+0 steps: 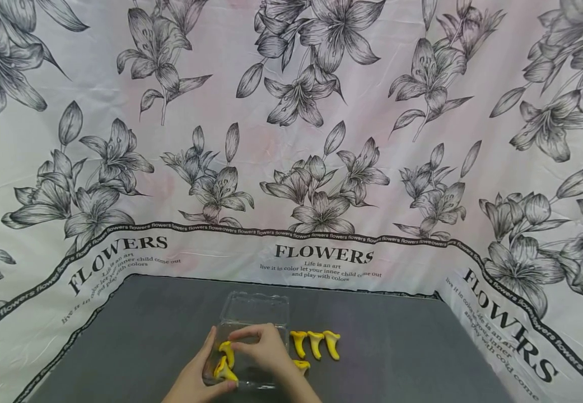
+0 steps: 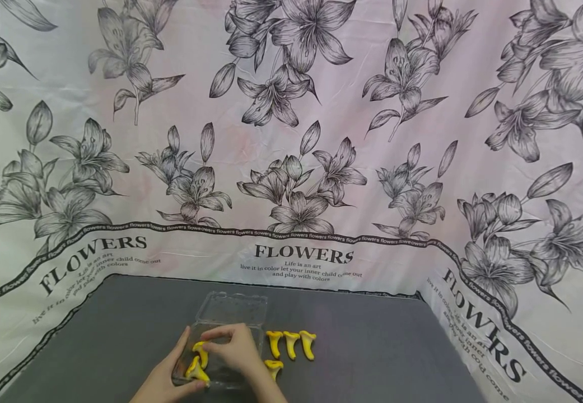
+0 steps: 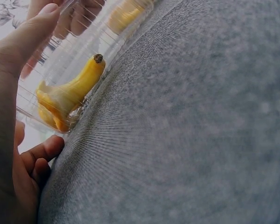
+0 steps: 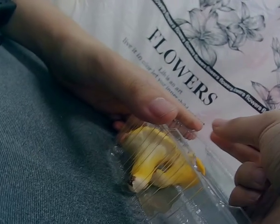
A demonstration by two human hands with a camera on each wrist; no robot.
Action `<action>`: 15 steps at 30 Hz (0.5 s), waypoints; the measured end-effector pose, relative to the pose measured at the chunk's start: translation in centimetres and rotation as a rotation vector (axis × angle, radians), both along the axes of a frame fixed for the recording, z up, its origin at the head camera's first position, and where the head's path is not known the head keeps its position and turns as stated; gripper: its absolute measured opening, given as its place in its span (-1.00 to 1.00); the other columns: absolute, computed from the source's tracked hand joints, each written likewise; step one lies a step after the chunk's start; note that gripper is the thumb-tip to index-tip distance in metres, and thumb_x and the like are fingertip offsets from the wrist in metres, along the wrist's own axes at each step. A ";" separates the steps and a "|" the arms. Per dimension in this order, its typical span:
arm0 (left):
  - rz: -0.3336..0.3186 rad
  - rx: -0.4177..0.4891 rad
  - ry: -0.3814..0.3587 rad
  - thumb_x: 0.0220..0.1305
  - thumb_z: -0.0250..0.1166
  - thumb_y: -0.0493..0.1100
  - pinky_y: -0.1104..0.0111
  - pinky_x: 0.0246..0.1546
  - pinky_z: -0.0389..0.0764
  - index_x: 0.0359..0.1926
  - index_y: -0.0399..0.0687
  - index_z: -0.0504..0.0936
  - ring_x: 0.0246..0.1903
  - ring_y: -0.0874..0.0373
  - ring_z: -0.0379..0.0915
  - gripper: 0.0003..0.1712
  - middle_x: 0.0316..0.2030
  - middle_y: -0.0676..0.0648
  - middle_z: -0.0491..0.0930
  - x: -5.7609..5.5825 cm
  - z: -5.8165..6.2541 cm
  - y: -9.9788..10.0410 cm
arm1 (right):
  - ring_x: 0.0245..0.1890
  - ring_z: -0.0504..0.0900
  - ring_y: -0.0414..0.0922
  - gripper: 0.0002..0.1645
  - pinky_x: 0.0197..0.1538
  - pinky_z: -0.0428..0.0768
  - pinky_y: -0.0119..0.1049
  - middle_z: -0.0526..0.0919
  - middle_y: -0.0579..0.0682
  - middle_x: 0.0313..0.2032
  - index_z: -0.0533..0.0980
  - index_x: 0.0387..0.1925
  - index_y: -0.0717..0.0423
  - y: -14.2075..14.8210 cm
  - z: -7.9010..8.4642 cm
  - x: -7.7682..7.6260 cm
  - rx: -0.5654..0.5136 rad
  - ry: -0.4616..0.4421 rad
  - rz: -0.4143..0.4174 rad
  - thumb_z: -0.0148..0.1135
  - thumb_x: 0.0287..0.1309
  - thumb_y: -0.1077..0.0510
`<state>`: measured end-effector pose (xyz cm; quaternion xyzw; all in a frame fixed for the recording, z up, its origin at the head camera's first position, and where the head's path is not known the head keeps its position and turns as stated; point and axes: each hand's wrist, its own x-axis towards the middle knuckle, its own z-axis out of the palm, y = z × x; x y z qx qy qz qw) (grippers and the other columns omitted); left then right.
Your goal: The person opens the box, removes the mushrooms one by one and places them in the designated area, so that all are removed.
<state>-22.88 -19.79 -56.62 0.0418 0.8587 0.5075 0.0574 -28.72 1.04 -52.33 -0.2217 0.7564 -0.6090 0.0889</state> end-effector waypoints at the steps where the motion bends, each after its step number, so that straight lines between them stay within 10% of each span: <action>1: -0.001 0.002 -0.001 0.20 0.57 0.24 -0.33 0.05 0.60 0.75 0.08 -0.16 0.43 -0.62 0.19 0.39 0.64 -0.43 -0.03 0.0 -0.1 0.0 | -0.53 0.60 -0.41 -0.81 -0.45 0.57 -0.50 0.86 -0.11 -0.10 0.83 -0.09 0.11 0.0 -0.1 0.0 0.015 -0.002 0.022 0.49 0.28 0.20; 6: -0.002 0.009 -0.015 0.20 0.58 0.23 -0.25 -0.01 0.64 0.75 0.08 -0.16 0.39 -0.58 0.28 0.39 0.64 -0.42 -0.05 -0.2 -0.2 -0.1 | -0.78 0.28 -0.37 -0.81 -0.64 0.27 -0.49 0.87 -0.11 -0.14 0.83 -0.11 0.12 0.0 -0.2 0.1 0.046 -0.013 0.084 0.49 0.24 0.24; 15: 0.004 -0.019 -0.034 0.19 0.57 0.26 -0.22 -0.03 0.66 0.75 0.04 -0.16 0.35 -0.54 0.36 0.40 0.62 -0.46 0.01 -0.5 -0.2 -0.1 | -0.44 0.61 -0.41 -0.78 -0.50 0.49 -0.50 0.86 -0.20 -0.16 0.85 -0.17 0.08 -0.3 -0.5 0.1 0.179 0.078 0.099 0.52 0.13 0.33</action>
